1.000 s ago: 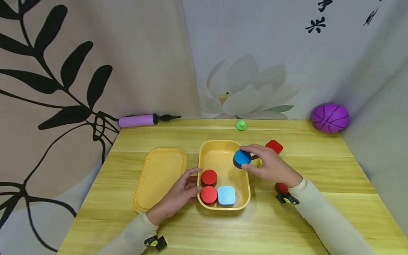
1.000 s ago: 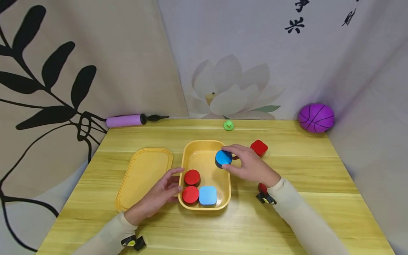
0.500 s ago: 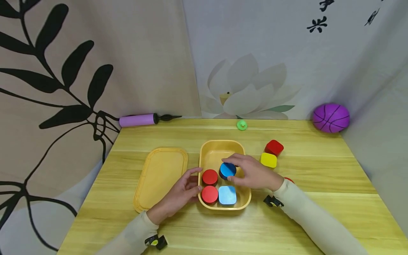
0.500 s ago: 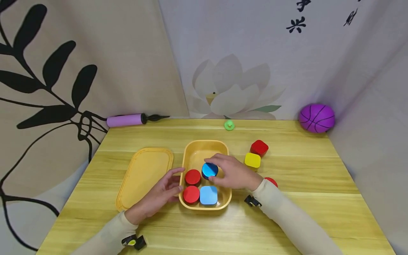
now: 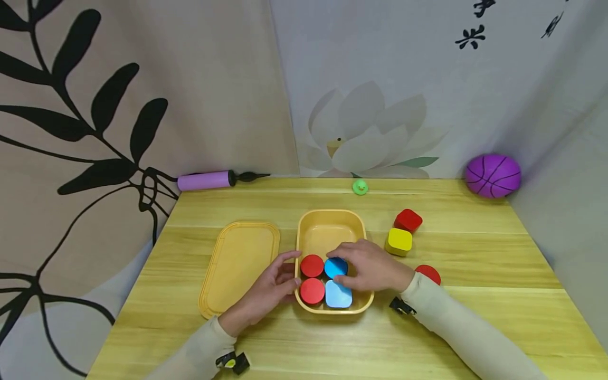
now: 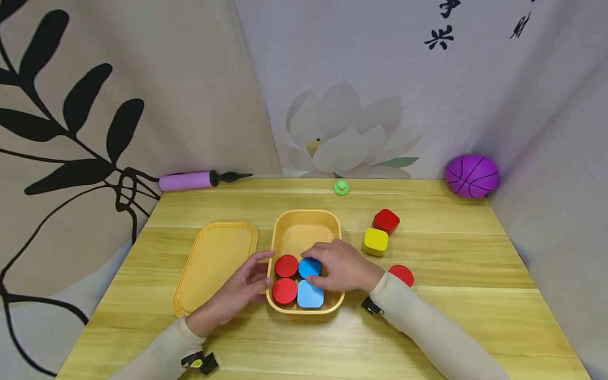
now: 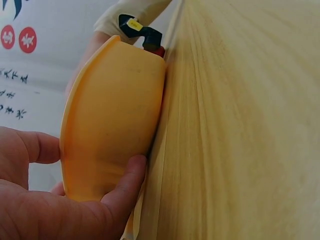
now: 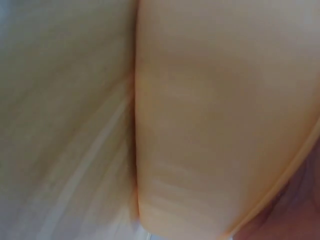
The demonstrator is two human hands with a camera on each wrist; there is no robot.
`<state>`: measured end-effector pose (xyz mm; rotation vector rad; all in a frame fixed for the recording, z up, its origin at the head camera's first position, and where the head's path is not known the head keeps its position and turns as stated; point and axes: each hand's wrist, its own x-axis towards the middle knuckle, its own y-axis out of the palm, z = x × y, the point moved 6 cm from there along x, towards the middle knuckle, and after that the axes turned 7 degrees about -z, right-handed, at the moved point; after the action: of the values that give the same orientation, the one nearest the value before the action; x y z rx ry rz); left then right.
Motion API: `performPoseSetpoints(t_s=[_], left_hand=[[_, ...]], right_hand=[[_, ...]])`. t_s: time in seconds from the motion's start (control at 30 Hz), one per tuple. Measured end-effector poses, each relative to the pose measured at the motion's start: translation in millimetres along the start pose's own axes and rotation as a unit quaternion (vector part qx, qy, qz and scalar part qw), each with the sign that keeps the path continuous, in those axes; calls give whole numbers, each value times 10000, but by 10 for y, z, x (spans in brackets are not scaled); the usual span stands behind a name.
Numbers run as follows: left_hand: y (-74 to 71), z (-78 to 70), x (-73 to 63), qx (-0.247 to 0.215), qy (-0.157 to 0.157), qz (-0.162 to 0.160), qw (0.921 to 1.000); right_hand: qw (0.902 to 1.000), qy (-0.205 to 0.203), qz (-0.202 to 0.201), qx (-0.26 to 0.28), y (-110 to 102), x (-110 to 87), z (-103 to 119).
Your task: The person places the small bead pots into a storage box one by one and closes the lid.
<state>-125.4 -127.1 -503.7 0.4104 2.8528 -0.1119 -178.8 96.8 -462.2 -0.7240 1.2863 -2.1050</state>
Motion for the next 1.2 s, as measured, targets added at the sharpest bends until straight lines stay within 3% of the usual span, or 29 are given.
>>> performPoseSetpoints(t_s=[0.33,0.53,0.8,1.03,1.2], left_hand=[[-2,1,-5,-18,-22,-34,10000],[-10,-7,-17,-16,-25,-29,10000],[6,-3,2,-50,31,64,10000],[1,-10,-9,-56,35,37,10000],[9,-16,-10,-69,74,59,9999]], right_hand=[[9997,111,144,-167,42,10,8],[9998,46,76,150,-12,9,13],[9941,210,-585,887,-281,-72,-26],[9869,21,-1316,928,-555,-241,-124],[9813,177,-1723,835,-695,-430,-277]])
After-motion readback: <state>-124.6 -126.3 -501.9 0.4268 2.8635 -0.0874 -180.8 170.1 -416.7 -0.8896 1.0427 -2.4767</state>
